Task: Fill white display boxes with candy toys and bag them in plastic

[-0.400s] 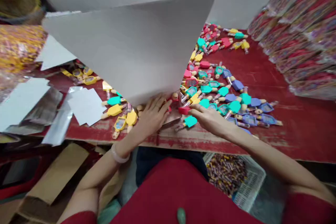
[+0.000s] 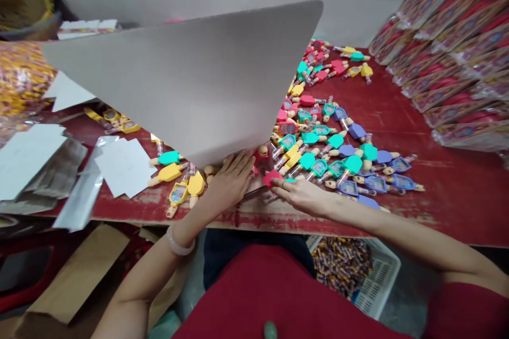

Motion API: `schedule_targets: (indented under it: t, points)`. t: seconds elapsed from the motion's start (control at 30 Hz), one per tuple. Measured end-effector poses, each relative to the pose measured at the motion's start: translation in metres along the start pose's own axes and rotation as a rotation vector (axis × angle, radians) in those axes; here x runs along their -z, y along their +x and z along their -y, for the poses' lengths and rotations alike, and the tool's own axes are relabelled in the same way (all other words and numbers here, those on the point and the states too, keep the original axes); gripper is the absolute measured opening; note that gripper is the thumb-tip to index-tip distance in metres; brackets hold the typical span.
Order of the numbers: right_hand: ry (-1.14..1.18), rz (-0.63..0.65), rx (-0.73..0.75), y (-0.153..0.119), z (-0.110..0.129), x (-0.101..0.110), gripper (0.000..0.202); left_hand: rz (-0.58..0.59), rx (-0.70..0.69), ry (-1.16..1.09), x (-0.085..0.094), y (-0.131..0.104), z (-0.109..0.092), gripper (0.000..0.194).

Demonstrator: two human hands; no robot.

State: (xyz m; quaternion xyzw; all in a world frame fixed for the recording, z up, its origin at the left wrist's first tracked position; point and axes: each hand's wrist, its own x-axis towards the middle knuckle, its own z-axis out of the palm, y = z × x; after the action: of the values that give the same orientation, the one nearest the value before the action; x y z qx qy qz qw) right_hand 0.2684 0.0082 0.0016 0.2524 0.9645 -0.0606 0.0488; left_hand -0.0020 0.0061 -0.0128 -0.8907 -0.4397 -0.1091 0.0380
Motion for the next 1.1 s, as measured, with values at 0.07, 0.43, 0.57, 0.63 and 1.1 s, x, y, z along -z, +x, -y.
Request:
schedule_targets:
  t: [0.07,0.43,0.57,0.63,1.1]
  points:
    - [0.01,0.052,0.003,0.006,-0.004,0.001,0.054,-0.008,-0.002,-0.006,-0.001,0.0,0.001,0.051]
    - [0.544,-0.071,-0.24,0.072,-0.043,0.016,0.035,-0.08,-0.065,0.015,-0.011,-0.001,0.01,0.054]
    - [0.533,-0.478,-0.649,0.047,-0.096,0.013,0.034,-0.06,-0.081,0.021,-0.008,-0.002,0.01,0.052]
    - [0.318,-0.489,-0.914,0.048,-0.136,0.006,0.042,-0.043,-0.079,0.014,-0.006,-0.001,0.01,0.052]
    - [0.127,-0.249,-0.487,-0.064,-0.045,0.047,0.036,0.083,-0.149,-0.242,0.01,0.028,0.0,0.057]
